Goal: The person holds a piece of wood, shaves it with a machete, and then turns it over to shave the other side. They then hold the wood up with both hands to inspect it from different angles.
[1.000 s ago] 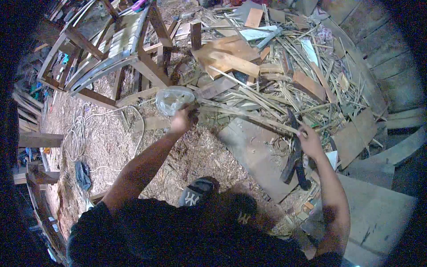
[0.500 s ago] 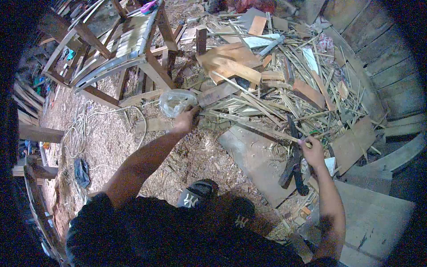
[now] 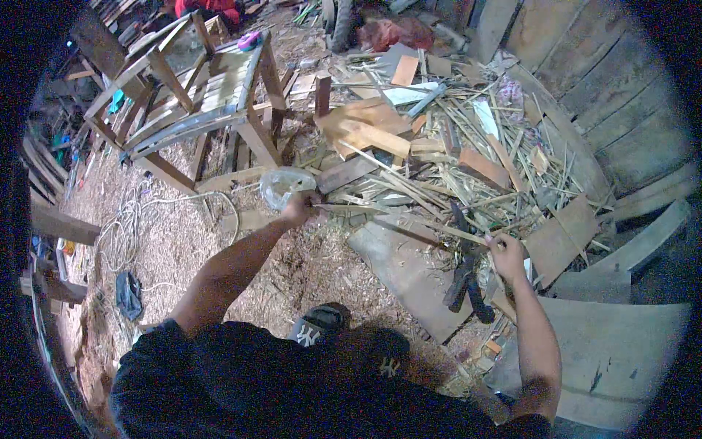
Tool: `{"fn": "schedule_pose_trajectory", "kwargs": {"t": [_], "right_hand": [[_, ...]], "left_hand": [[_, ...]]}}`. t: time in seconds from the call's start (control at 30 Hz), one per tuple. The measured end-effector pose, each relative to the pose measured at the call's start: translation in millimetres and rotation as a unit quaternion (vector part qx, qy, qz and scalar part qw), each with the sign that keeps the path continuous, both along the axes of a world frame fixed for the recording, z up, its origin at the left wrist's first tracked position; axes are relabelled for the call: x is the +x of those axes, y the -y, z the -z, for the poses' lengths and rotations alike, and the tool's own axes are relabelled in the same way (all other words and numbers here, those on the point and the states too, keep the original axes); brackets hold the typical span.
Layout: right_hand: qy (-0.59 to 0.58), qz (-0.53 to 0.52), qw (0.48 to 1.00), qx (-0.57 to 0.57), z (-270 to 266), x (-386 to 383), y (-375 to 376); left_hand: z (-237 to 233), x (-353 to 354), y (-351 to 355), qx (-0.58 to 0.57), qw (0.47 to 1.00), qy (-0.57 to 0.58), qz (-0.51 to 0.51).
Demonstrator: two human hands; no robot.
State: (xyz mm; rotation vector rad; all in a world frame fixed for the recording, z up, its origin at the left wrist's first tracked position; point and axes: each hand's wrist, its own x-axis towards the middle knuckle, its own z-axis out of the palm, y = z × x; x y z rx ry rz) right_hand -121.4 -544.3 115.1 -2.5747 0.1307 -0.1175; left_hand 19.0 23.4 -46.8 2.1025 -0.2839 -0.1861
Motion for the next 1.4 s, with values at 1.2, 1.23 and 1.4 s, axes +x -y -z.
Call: {"fn": "schedule_pose_trajectory", "kwargs": {"t": [1.2, 1.23, 1.4], "right_hand": [[0.07, -0.001, 0.997, 0.045, -32, 17, -13], [0.095, -0.015, 0.993, 0.069, -29, 17, -13], [0.074, -0.003, 0.996, 0.055, -36, 16, -17]], "left_hand": [[-152, 2, 58, -0.522, 0.787, -0.315, -0.096], [-151, 3, 56, -0.529, 0.784, -0.314, -0.084], [-154, 1, 54, -0.537, 0.781, -0.312, -0.066]]}}
